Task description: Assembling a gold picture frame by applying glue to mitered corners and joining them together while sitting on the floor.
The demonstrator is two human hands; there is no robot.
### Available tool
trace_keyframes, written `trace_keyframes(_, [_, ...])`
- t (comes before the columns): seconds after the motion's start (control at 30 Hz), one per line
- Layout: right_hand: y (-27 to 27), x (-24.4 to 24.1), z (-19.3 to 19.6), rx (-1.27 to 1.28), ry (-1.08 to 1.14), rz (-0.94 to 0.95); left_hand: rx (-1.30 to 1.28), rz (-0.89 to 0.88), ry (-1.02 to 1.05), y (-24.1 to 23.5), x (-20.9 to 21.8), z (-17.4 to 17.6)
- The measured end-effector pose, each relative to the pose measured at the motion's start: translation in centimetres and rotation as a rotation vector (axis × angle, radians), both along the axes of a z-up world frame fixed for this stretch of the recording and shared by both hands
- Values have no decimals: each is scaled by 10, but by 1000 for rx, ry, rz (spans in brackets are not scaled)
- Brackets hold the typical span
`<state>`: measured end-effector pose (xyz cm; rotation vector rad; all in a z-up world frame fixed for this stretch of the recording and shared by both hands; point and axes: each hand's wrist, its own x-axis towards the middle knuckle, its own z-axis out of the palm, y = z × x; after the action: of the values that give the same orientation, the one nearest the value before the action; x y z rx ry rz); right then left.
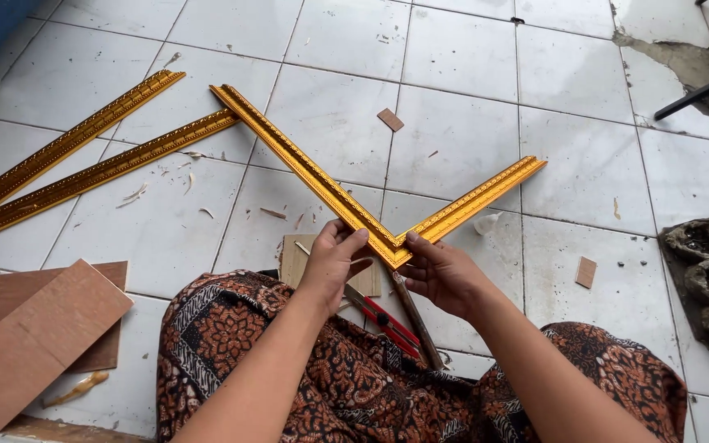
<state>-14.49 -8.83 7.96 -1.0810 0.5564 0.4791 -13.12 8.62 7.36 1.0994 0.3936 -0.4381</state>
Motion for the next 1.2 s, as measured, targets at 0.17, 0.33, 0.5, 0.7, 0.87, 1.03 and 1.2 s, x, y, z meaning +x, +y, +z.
trace_keyframes(0.17, [10, -11, 18, -33, -63, 64, 5, 28, -72, 7, -9, -1])
trace_keyframes(0.33, [28, -33, 71, -278, -216, 107, 0, -62, -269, 15, -18, 20])
trace_keyframes(0.5, [28, -49, 70, -450, -412, 74, 45, -101, -447, 9, -28, 48])
trace_keyframes(0.7, [35, -56, 37, -486, -527, -61, 299, -125, -613, 1, -40, 55])
trace_keyframes(0.87, [37, -50, 16, -527, -597, -144, 483, -167, -713, -7, -44, 53])
trace_keyframes(1.03, [37, -41, -5, -496, -684, -232, 749, -170, -893, -21, -35, 30])
trace_keyframes(1.2, [49, -41, 14, -632, -663, -193, 933, -53, -964, -36, -10, -4])
